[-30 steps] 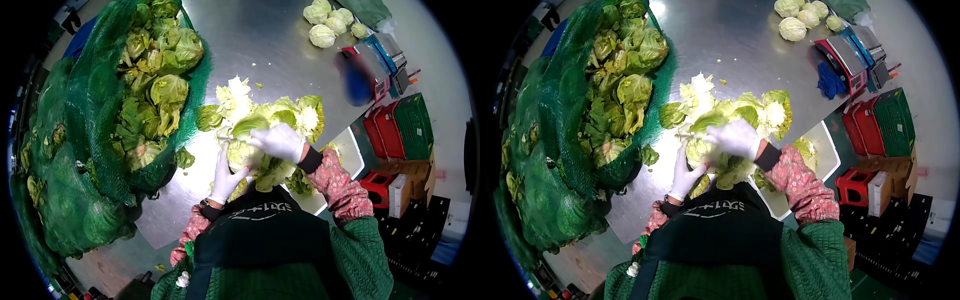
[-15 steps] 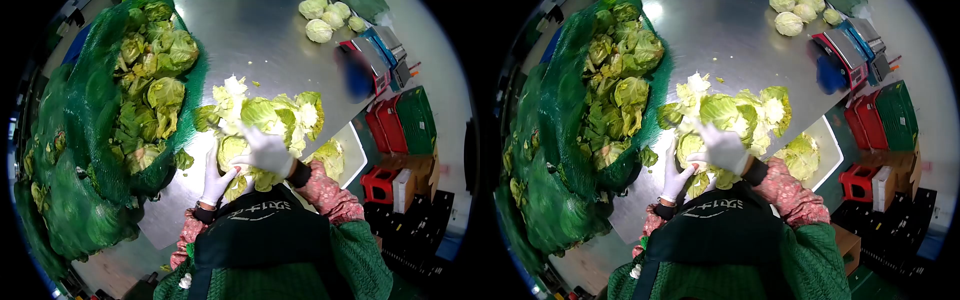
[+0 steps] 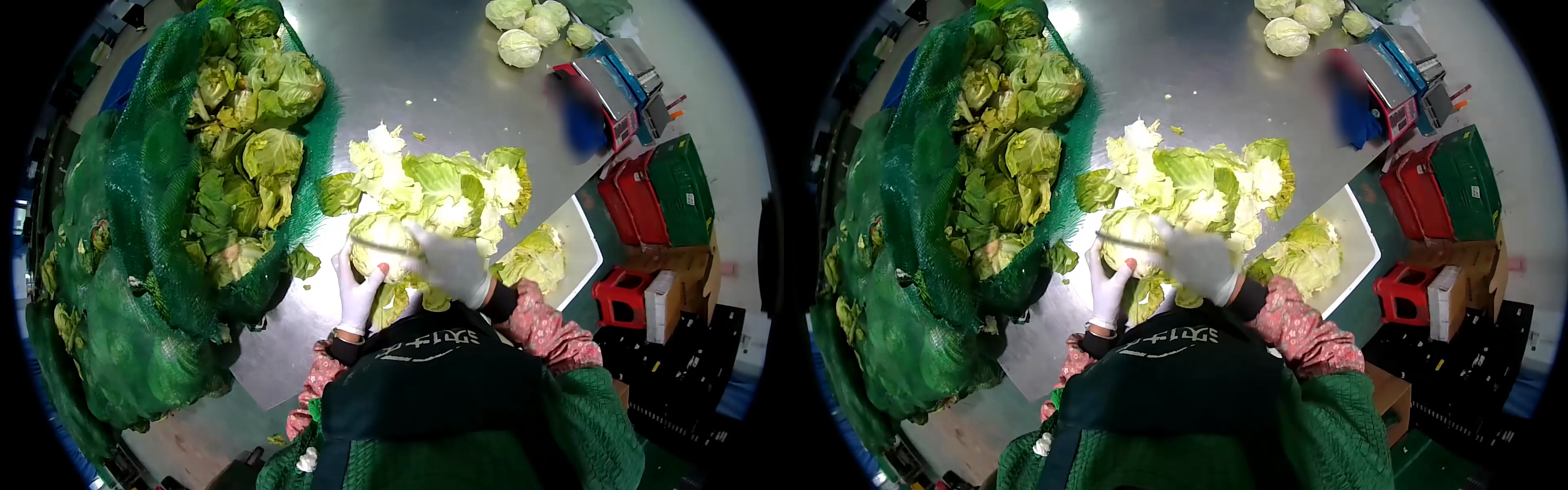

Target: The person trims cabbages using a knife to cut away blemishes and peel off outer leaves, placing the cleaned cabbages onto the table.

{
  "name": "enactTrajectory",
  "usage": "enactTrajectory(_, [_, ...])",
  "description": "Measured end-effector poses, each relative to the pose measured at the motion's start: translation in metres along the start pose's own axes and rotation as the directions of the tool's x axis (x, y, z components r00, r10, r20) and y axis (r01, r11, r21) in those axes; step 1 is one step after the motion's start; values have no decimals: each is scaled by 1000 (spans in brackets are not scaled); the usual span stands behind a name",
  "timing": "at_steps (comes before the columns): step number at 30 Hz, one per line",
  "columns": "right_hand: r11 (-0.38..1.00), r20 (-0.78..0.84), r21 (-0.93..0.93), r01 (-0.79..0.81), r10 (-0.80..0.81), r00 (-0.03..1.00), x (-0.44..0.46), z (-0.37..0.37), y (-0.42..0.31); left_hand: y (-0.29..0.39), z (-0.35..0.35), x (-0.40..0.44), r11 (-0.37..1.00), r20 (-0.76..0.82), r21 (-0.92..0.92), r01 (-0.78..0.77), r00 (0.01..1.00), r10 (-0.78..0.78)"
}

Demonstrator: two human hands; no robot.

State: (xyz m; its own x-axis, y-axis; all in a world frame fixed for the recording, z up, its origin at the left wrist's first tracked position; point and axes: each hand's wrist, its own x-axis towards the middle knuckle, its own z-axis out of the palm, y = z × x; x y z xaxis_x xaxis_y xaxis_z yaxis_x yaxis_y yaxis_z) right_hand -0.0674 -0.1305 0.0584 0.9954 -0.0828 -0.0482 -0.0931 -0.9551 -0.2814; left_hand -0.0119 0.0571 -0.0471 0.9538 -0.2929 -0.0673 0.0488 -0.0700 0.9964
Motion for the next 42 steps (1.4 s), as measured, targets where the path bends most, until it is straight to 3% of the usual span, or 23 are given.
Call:
enactTrajectory(2, [994, -239, 11, 106, -100, 966, -8, 32, 8, 7, 0, 6, 998, 56, 61, -35, 998, 31])
enactTrajectory(3, [995, -240, 9, 99, -94, 966, -7, 33, 9, 10, 2, 6, 998, 64, 58, -35, 997, 32])
enactTrajectory(5, [996, -248, 47, 70, -56, 967, -2, 39, 6, 16, 3, 2, 962, 128, 249, -114, 988, 84])
enactTrajectory(10, [995, -154, 101, 23, -7, 988, 2, 29, 2, 15, 4, 5, 974, 90, 214, -81, 994, 63])
enactTrajectory(13, [1000, -130, 10, -9, 11, 991, 3, 30, 1, 18, 3, 9, 944, 132, 301, -133, 987, 97])
enactTrajectory(15, [1000, -133, -10, -13, 12, 991, 8, 31, 3, 22, 8, 10, 989, 85, 137, -47, 996, 36])
enactTrajectory(17, [999, -130, -25, -26, 23, 991, 10, 32, 7, 28, 10, 9, 980, 89, 193, -57, 995, 40])
enactTrajectory(20, [990, -381, -111, 84, -120, 917, 28, 30, 34, 30, 11, 6, 968, 82, 241, -66, 995, 47])
enactTrajectory(22, [961, -205, 195, -198, 237, 950, 34, 47, 62, 28, 6, 1, 967, 88, 249, -61, 995, 40])
enactTrajectory(26, [896, -134, 415, -160, 234, 963, 30, 38, 58, 28, 1, -7, 893, 49, 409, -188, 982, 184])
enactTrajectory(28, [919, -184, 371, -133, 213, 960, 28, 38, 47, 32, -9, -4, 597, 224, 628, -499, 850, 476])
enactTrajectory(29, [964, -308, 266, -19, 104, 946, 27, 38, 42, 35, -15, -3, 494, 361, 658, -568, 814, 455])
enactTrajectory(30, [986, -415, 144, 87, -19, 910, 27, 40, 40, 34, -13, -1, 491, 364, 659, -569, 813, 455])
enactTrajectory(32, [976, -487, 153, 155, -63, 871, 29, 43, 38, 34, -9, 5, 603, 404, 566, -562, 827, 392])
enactTrajectory(35, [967, -455, 190, 172, -69, 888, 28, 45, 40, 47, -4, 10, 572, 397, 621, -536, 844, 361])
enactTrajectory(37, [921, -142, 373, -112, 176, 974, 35, 43, 41, 46, -1, 14, 559, 376, 638, -529, 848, 374])
enactTrajectory(38, [922, -148, 373, -102, 168, 975, 37, 42, 40, 45, 1, 15, 554, 371, 642, -530, 847, 380])
enactTrajectory(40, [930, 47, 276, -242, 238, 970, 40, 36, 35, 42, 6, 17, 610, 274, 634, -476, 875, 398])
enactTrajectory(42, [938, 62, 221, -265, 258, 964, 49, 40, 34, 38, 2, 20, 595, 277, 636, -492, 865, 418])
